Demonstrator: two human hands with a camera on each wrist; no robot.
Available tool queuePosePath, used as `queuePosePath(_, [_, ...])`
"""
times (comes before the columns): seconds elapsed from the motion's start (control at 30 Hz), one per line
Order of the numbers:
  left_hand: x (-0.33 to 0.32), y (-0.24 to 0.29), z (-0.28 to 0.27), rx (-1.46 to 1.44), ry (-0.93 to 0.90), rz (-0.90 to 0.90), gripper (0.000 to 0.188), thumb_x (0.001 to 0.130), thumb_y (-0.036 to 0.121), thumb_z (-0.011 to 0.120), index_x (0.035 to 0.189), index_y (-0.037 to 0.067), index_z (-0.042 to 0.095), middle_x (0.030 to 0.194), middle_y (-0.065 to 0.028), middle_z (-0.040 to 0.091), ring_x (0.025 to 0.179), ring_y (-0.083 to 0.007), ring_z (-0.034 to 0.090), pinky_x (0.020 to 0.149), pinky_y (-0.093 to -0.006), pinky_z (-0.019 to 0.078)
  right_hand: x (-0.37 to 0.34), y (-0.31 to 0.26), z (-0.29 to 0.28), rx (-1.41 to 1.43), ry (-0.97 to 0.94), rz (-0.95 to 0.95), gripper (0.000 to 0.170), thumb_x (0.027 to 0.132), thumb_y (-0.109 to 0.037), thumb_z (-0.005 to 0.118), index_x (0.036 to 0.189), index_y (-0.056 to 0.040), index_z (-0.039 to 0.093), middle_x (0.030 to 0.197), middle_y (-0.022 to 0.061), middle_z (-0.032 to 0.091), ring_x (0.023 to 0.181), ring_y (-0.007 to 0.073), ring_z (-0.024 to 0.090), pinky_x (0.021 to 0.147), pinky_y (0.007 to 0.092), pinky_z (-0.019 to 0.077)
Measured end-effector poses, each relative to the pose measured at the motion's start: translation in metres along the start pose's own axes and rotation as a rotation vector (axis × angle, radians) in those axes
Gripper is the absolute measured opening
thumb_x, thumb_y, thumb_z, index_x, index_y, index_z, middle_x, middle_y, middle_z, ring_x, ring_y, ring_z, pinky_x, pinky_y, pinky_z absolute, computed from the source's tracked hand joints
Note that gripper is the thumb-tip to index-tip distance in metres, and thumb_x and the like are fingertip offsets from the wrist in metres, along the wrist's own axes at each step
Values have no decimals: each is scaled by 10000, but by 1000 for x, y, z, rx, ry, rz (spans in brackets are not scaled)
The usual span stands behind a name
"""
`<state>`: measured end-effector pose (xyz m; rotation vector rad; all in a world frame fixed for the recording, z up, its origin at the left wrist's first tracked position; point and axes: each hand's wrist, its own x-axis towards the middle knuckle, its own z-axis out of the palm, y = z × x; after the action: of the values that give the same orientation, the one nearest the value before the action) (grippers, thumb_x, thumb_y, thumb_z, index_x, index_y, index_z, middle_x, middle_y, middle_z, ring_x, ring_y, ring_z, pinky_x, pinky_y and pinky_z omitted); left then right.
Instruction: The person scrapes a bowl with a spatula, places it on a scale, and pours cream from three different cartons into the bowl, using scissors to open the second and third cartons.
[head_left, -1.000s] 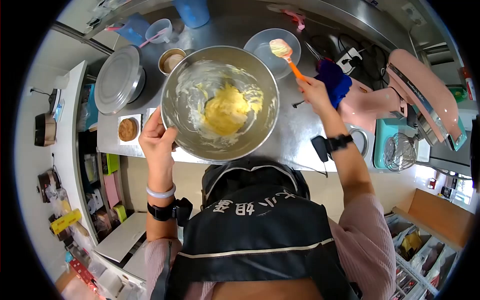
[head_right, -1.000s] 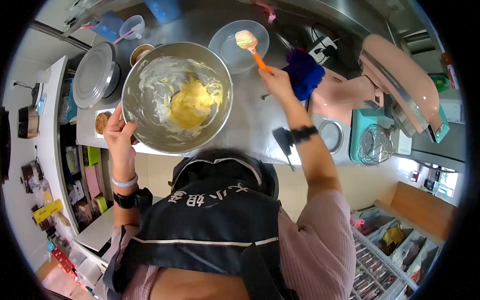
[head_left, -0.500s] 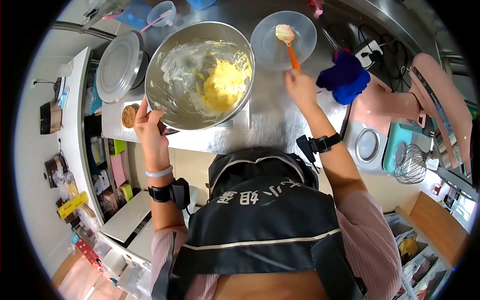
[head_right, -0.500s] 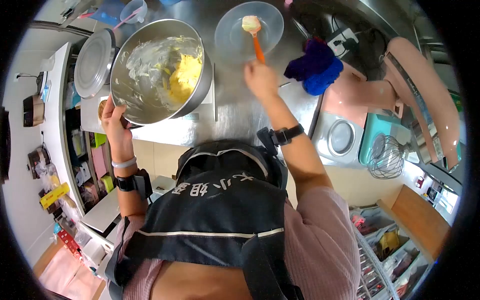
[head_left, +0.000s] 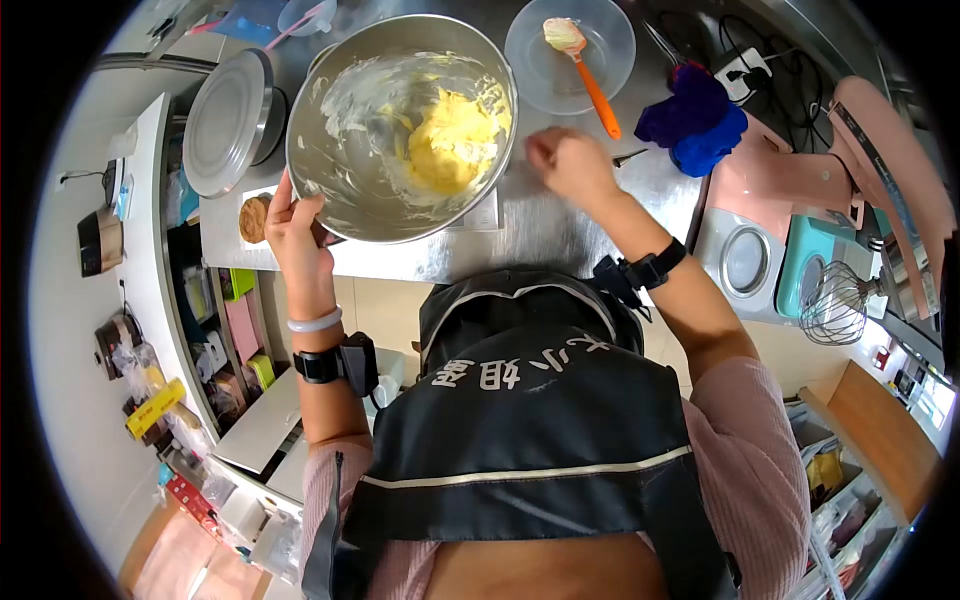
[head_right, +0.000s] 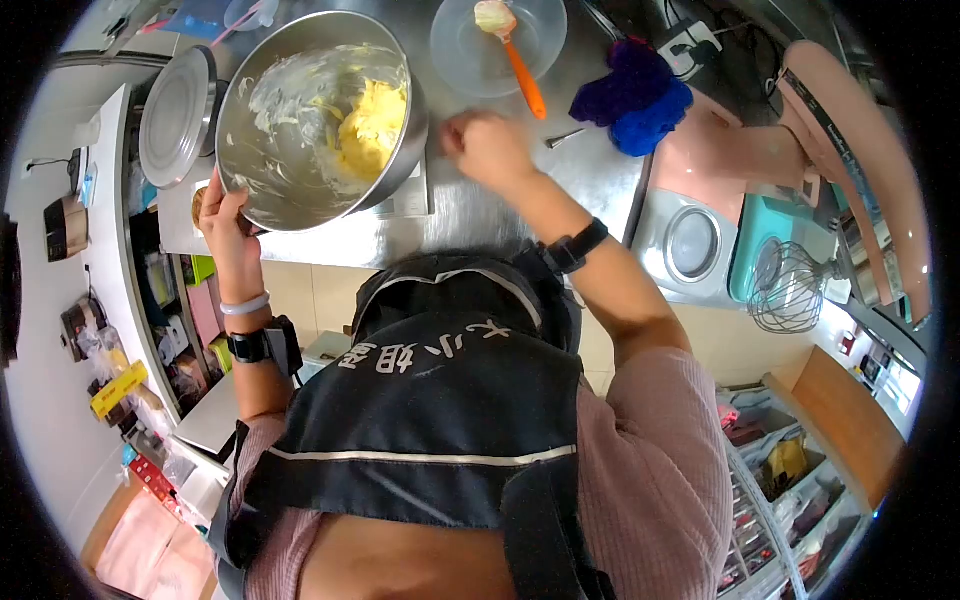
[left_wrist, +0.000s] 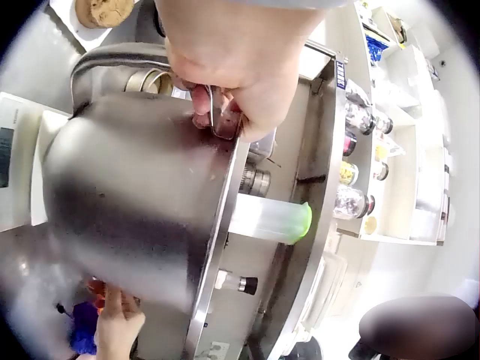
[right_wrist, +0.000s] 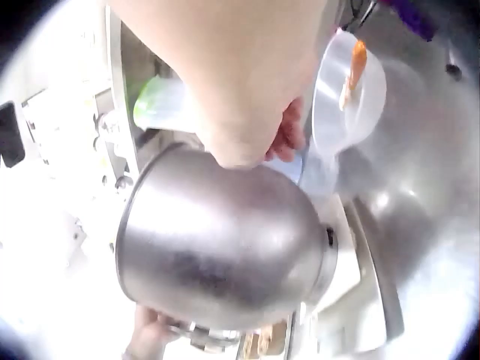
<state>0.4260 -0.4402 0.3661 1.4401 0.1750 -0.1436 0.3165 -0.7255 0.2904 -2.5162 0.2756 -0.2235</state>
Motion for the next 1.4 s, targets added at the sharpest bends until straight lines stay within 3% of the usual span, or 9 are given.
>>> queuePosePath(0.03, [0, 1, 1, -13, 11, -13, 491, 745, -50, 537, 1232, -27, 482, 834, -81, 645, 536, -59, 546, 353, -174, 332, -5, -4, 6, 9, -216, 53, 222, 805, -236, 560, 859, -39, 650, 859, 146, 640, 812, 341, 600, 721, 409, 476])
queuePosePath(0.17, [11, -10, -14, -42, -135, 25, 481, 756, -43, 569, 1229, -28, 484, 900, -107, 642, 614, -97, 599, 405, -182, 425, 1, 23, 41, -164, -195, 167, 277, 805, -297, 549, 779, -47, 664, 839, 159, 640, 801, 332, 604, 719, 424, 475])
queuePosePath(0.3, [5, -13, -13, -46, -175, 99, 458, 768, -50, 567, 1218, -63, 481, 943, -101, 641, 723, -87, 599, 572, -176, 460, -24, 2, 53, 23, -649, 277, 408, 740, -440, 605, 822, -45, 663, 876, 149, 643, 845, 304, 608, 757, 381, 480])
queuePosePath(0.43, [2, -16, -19, 86, -134, 165, 412, 832, 26, 586, 1221, -62, 481, 947, -61, 629, 741, -71, 560, 602, -168, 435, -44, 3, 102, 111, -526, 228, 497, 694, -488, 640, 929, -51, 641, 954, 127, 630, 907, 277, 592, 762, 373, 477])
queuePosePath(0.6, [-26, -27, -52, 200, 33, 167, 443, 955, 360, 373, 1214, 28, 510, 901, -10, 602, 783, -82, 546, 702, -217, 404, -39, 2, 116, 389, -692, 443, 403, 732, -364, 691, 724, 33, 626, 640, 84, 634, 535, 150, 616, 549, 266, 500])
queuePosePath(1.07, [-102, -89, -154, 332, -103, -238, 282, 898, 215, 526, 1110, 39, 585, 788, 3, 586, 699, -77, 554, 664, -183, 413, -42, -2, 122, 545, -550, 637, 355, 702, -210, 760, 811, 79, 584, 649, 127, 619, 529, 166, 604, 484, 255, 501])
queuePosePath(1.23, [-84, -155, -189, 545, -488, -85, 255, 854, 180, 580, 1060, 29, 602, 750, -46, 596, 630, -133, 567, 577, -260, 451, -66, -15, 127, 520, -420, 689, 385, 716, -270, 751, 828, 64, 594, 659, 124, 630, 503, 161, 591, 481, 265, 492])
queuePosePath(1.3, [-84, -162, -210, 1013, -721, 138, 289, 825, 171, 597, 1089, 53, 593, 751, -91, 594, 675, -216, 578, 629, -315, 474, -98, -52, 117, 101, -494, 646, 413, 755, -336, 701, 881, 46, 608, 686, 105, 642, 507, 146, 589, 490, 285, 484])
queuePosePath(1.4, [-79, -182, -249, 1414, -985, 238, 292, 806, 195, 582, 1075, 82, 589, 863, -141, 610, 795, -297, 602, 715, -393, 480, -175, -81, 164, 474, -640, 860, 474, 782, -383, 660, 991, 37, 590, 755, 101, 650, 608, 162, 609, 578, 284, 480])
